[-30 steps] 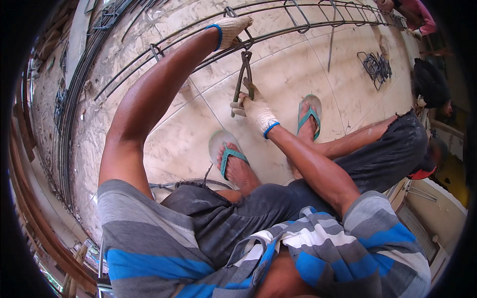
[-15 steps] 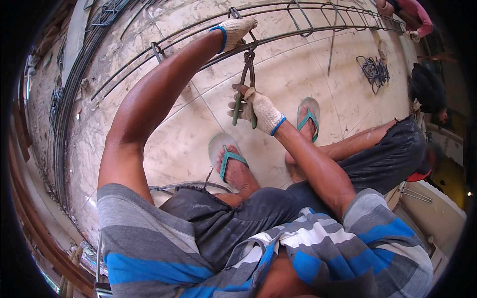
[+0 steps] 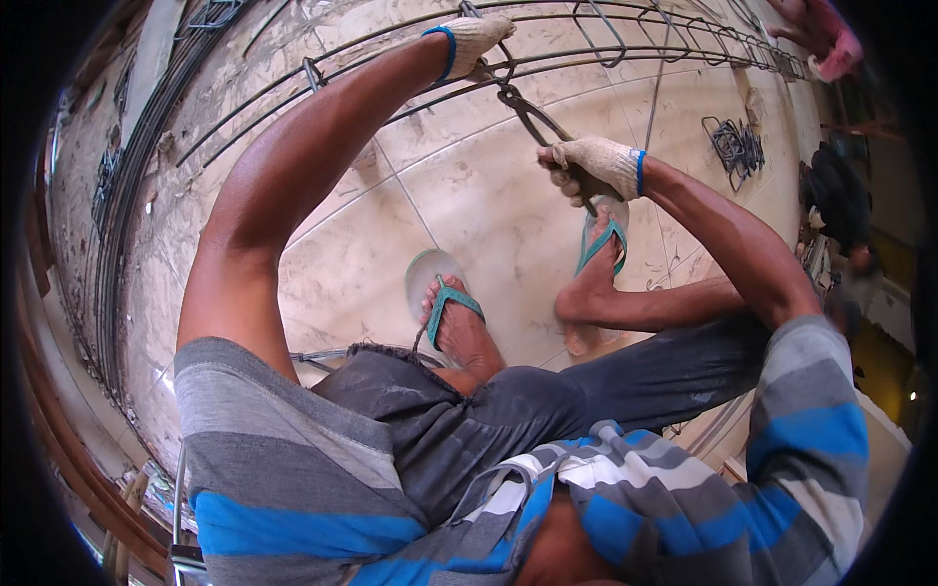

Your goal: The person sits on the floor and assembles a metal frame by inserting U-shaped metal pieces into a ladder-like structure and securing them with pliers. They repeatedly pick up U-shaped pieces, position them, and twist wire ties to fasten them in place.

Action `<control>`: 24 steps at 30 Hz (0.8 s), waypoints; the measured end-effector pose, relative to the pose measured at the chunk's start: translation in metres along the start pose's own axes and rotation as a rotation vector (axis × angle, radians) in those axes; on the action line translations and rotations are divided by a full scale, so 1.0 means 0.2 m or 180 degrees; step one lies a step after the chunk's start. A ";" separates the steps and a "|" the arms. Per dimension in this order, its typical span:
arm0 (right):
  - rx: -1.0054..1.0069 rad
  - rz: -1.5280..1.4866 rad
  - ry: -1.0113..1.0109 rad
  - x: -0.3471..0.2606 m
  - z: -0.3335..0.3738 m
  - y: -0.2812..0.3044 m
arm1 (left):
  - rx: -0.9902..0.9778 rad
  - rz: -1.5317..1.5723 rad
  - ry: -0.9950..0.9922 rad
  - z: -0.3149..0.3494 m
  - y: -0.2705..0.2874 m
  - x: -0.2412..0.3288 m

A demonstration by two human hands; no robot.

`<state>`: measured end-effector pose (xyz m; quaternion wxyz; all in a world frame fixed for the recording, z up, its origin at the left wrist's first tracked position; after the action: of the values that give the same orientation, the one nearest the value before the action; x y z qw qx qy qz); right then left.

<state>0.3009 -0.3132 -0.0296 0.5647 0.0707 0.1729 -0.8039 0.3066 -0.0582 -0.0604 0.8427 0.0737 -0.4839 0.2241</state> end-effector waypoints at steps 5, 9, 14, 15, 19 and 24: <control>-0.1882 -0.1623 0.0116 0.14 -0.19 -0.18 | -0.0033 -0.0139 -0.0322 0.04 -0.03 0.01; -0.3245 -0.2877 0.0229 0.15 -0.24 -0.32 | 0.0094 0.0062 -0.0288 -0.01 0.00 -0.05; -0.2080 -0.2276 0.0948 0.21 -0.41 -0.31 | 0.0133 0.0057 -0.0146 0.04 -0.03 -0.09; -0.2178 -0.2173 0.0968 0.22 -0.42 -0.29 | 0.0103 0.0081 -0.0187 0.08 -0.05 -0.05; -0.0949 -0.1015 0.0959 0.19 -0.46 -0.17 | 0.0647 -0.0595 -0.0412 0.08 0.08 -0.03; -0.1417 -0.0838 0.0869 0.14 -0.33 -0.14 | 0.1732 -0.2201 -0.1456 0.55 0.04 0.24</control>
<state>0.2588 -0.3062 -0.0945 0.4286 0.0296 0.4272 -0.7956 0.2379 -0.0746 0.0363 0.6902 0.4946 -0.5276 0.0277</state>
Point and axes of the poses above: each hand's wrist, its own z-axis away from the middle knuckle, its own y-axis out of the back of the hand, x = y × z, the point moved 9 cm from there along -z, towards the middle knuckle
